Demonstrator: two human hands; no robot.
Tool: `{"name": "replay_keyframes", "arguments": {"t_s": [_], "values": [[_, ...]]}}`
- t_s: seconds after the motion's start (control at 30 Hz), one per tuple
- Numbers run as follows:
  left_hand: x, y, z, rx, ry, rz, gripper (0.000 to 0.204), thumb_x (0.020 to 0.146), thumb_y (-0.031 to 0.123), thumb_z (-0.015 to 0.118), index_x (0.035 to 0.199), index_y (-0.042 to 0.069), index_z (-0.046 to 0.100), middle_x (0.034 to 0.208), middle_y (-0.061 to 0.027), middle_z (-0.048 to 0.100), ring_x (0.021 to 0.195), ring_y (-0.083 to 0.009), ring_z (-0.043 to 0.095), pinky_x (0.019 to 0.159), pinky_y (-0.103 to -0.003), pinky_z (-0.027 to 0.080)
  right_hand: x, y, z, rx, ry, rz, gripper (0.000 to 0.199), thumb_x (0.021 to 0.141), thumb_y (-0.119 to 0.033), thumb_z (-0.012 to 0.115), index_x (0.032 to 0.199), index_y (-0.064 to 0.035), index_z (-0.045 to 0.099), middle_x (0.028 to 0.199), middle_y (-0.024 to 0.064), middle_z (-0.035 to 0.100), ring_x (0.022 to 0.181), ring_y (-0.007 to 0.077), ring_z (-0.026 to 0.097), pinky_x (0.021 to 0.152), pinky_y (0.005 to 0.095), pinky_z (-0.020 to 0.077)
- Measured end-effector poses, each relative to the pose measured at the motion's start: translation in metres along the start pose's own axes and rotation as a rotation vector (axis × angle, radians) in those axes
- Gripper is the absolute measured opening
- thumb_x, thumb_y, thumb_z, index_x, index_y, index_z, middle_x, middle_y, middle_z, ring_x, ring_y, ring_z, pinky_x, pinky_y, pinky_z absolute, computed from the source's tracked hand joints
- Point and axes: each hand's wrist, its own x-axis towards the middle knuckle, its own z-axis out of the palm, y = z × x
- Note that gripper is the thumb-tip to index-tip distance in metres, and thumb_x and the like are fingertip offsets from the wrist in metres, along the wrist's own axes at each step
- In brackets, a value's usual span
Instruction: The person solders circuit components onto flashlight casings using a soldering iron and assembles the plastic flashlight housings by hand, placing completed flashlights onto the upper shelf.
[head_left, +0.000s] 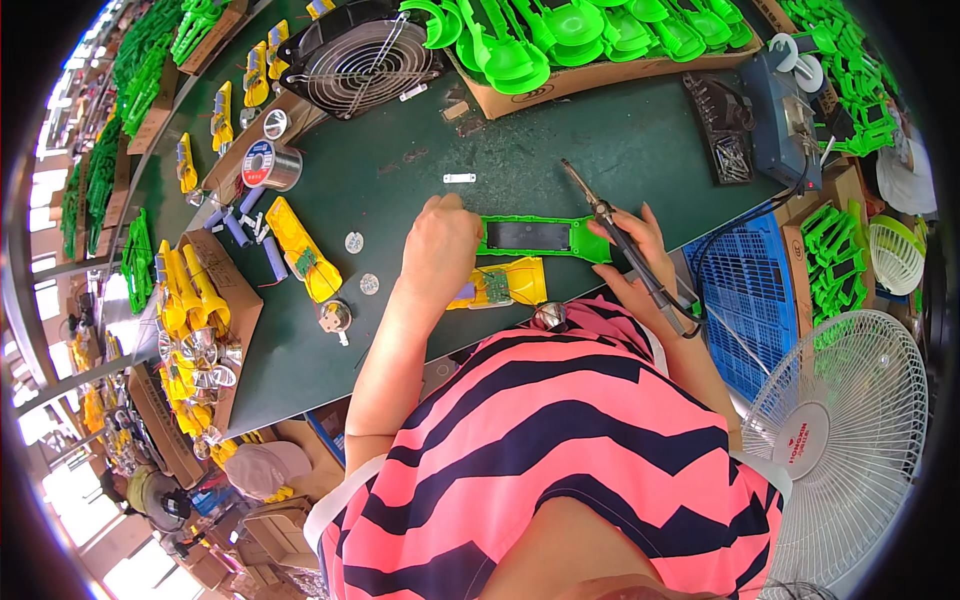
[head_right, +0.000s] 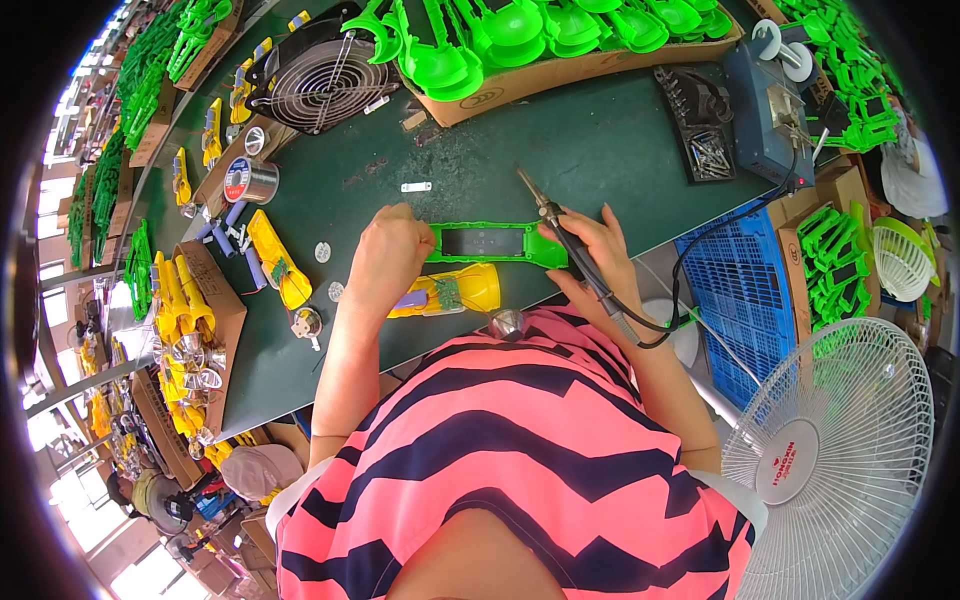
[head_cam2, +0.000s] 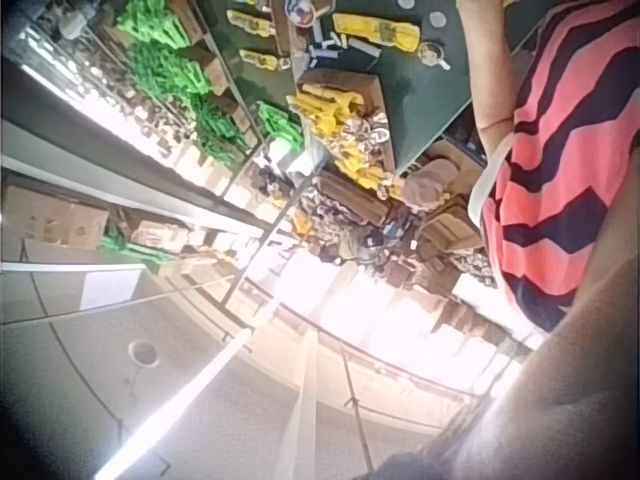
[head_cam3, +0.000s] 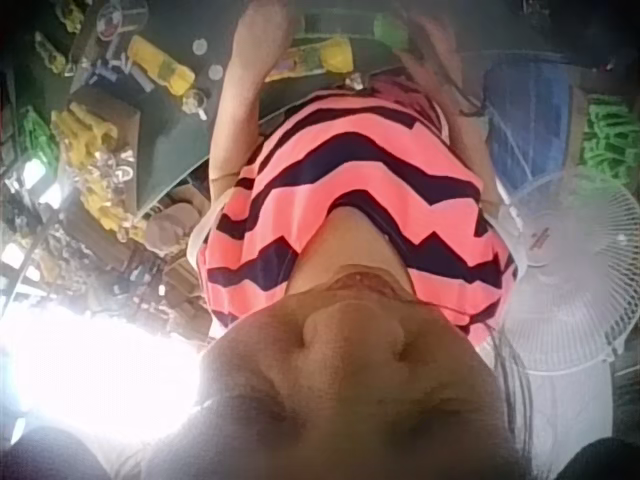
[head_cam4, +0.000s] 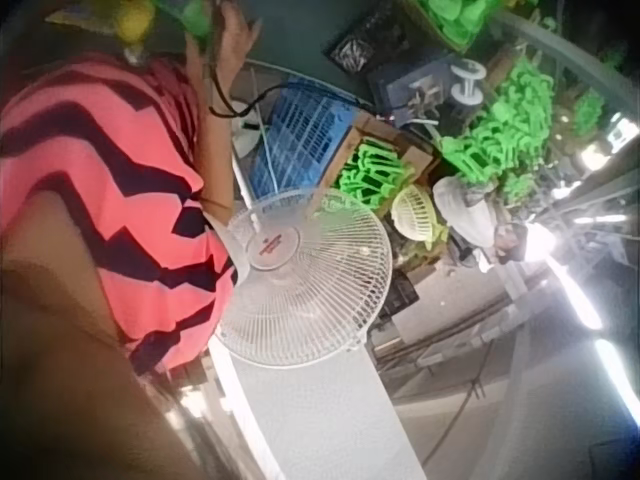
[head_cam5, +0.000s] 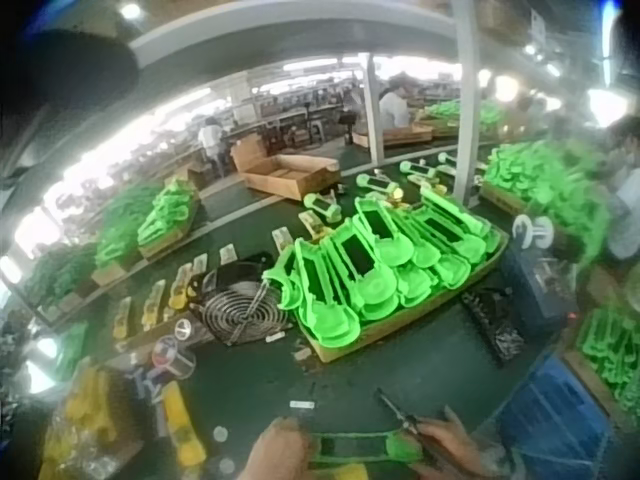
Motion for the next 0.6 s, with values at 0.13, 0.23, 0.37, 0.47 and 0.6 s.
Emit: {"name": "replay_keyframes", "arguments": {"t_s": [0.13,0.23,0.37,0.47,0.6], "values": [[-0.003,0.005,-0.012,0.072,0.041,0.028,0.007,0.065,0.010,0.061,0.067,0.004,0.064,0.073,-0.0095,0.052,0.076,-0.0258,0.050,0.067,-0.034,0.043,0.000,0.000,-0.001,0.038,-0.024,0.039,0.059,0.063,-0.004,0.070,0.114,-0.0077,0.040,0.107,0.0058,0.059,0.102,0.0251,0.053,0.102,0.0483,0.0197],[-0.010,0.031,-0.032,0.011,0.293,0.074,0.010,0.065,0.011,0.062,0.073,0.005,0.064,0.080,-0.0075,0.052,0.077,-0.0246,0.049,0.068,-0.035,0.041,0.001,0.001,-0.002,0.059,-0.015,0.053,0.058,0.064,-0.003,0.069,0.114,-0.0075,0.040,0.106,0.0045,0.060,0.100,0.0235,0.055,0.103,0.0480,0.0190],[-0.034,0.051,-0.014,0.175,0.185,0.206,0.018,0.064,0.008,0.053,0.080,0.004,0.059,0.090,-0.0075,0.050,0.083,-0.0234,0.047,0.070,-0.035,0.037,0.004,-0.002,-0.004,0.084,-0.031,0.052,0.057,0.064,-0.001,0.068,0.114,-0.0069,0.039,0.107,0.0037,0.060,0.097,0.0219,0.056,0.103,0.0479,0.0186],[-0.038,0.045,0.011,0.114,0.243,0.207,0.018,0.064,0.008,0.054,0.080,0.004,0.059,0.095,-0.0089,0.050,0.087,-0.0244,0.047,0.072,-0.036,0.038,0.004,-0.001,-0.003,0.076,-0.043,0.049,0.058,0.064,0.000,0.067,0.114,-0.0063,0.039,0.106,0.0040,0.060,0.099,0.0233,0.054,0.103,0.0465,0.0209],[-0.039,0.037,0.022,-0.168,0.368,0.198,0.017,0.063,0.002,0.061,0.079,0.006,0.063,0.082,-0.0051,0.058,0.072,-0.0225,0.054,0.064,-0.033,0.041,0.015,0.002,0.001,0.072,-0.025,-0.013,0.056,0.064,0.002,0.066,0.113,-0.0051,0.040,0.107,0.0054,0.058,0.101,0.0269,0.052,0.101,0.0445,0.0269]]}}
